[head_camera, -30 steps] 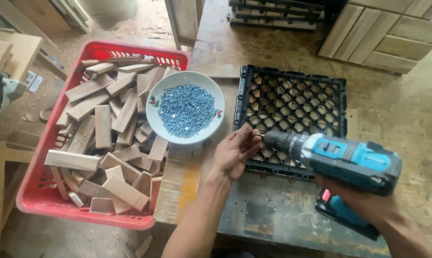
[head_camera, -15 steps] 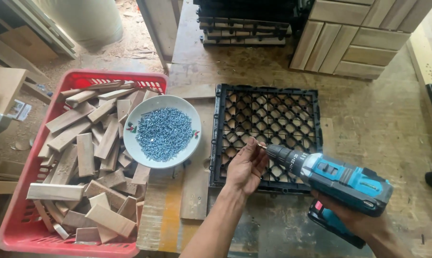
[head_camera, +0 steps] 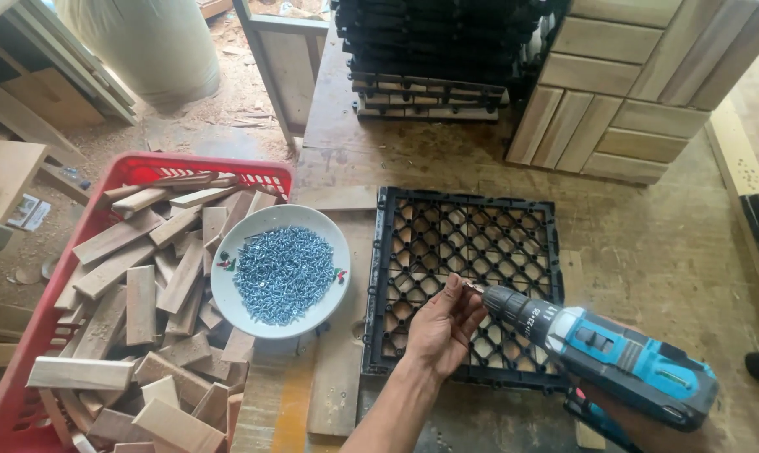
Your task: Assembling wooden floor tiles by screwing wooden slats onto a plastic grid base using a power drill.
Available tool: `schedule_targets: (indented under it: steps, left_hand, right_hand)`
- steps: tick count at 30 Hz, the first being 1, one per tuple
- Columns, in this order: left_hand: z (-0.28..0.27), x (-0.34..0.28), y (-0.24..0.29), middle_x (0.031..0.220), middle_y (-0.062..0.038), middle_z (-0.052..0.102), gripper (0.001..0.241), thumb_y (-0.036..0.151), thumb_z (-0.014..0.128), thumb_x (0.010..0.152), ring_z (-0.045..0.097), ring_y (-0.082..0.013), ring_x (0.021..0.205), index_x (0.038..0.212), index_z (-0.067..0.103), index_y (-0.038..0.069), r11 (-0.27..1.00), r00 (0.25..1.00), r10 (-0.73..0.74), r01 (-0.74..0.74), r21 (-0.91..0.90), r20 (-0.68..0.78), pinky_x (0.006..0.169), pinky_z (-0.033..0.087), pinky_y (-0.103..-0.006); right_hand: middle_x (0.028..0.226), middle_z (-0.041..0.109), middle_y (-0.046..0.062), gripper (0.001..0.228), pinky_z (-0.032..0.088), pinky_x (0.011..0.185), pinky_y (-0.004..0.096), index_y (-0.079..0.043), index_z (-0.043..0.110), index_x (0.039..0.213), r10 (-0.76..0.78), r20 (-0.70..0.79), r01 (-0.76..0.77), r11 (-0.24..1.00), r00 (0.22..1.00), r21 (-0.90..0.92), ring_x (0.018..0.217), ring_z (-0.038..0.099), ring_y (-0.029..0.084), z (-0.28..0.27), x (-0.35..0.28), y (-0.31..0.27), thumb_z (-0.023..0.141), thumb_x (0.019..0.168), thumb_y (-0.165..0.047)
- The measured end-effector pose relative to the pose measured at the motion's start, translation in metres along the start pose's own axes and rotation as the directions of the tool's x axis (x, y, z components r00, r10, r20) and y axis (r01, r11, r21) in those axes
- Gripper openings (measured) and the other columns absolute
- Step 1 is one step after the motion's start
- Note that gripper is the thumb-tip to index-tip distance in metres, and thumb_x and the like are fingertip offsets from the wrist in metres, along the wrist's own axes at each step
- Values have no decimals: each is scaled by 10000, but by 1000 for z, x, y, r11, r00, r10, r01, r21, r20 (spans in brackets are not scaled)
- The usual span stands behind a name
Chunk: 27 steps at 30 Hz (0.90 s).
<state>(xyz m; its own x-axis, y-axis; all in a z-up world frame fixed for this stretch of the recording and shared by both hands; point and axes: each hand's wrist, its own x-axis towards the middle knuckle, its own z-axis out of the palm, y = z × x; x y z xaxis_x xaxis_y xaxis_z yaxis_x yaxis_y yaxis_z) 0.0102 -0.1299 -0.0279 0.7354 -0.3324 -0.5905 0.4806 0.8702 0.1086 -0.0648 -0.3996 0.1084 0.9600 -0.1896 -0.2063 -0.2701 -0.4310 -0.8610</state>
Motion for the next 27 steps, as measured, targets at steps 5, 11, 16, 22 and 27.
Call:
schedule_targets:
  steps: [5, 11, 16, 22, 27]
  left_hand:
    - [7, -1, 11, 885, -155, 742, 192, 162, 763, 909, 740, -201, 754, 1006, 693, 11, 997, 998, -66, 65, 32, 26, 721, 661, -306]
    - [1, -10, 27, 820, -177, 743, 216, 111, 703, 975, 742, -199, 698, 1063, 699, -87, 935, 974, -207, 169, 312, 91, 666, 667, -276]
    - [36, -4, 47, 929, -189, 750, 536, 386, 557, 992, 738, -229, 746, 1226, 635, -89, 799, 985, 16, -117, 589, 174, 685, 634, -285]
    - [63, 120, 106, 1340, -112, 647, 391, 233, 439, 1013, 529, -307, 1263, 1331, 641, 128, -482, 796, 316, -335, 810, 517, 1090, 425, -462]
    - [87, 186, 134, 1450, -199, 565, 436, 318, 532, 1014, 394, -371, 1449, 1246, 670, -24, -777, 932, 84, -161, 609, 353, 1222, 292, -487]
  right_hand:
    - [1343, 721, 121, 723, 496, 1081, 440, -75, 692, 1338, 134, -96, -140, 988, 986, -63, 1228, 668, 281, -5, 10, -27, 877, 646, 24]
    - [1332, 704, 116, 702, 452, 1104, 474, -102, 704, 1328, 307, -254, -341, 935, 917, -101, 1234, 631, 308, 19, 3, -54, 902, 659, -18]
    - [1324, 690, 111, 686, 416, 1123, 502, -125, 714, 1320, 417, -394, -493, 863, 819, -112, 1239, 600, 330, 52, 5, -55, 923, 671, -53]
    - [668, 729, 146, 304, 458, 913, 401, 4, 738, 613, 167, -286, -260, 908, 944, -330, 707, 665, 285, 41, 32, -42, 904, 769, -198]
    - [633, 738, 188, 324, 519, 818, 392, 77, 757, 606, 128, -281, -215, 927, 951, -306, 634, 681, 319, 46, 59, -48, 924, 770, -147]
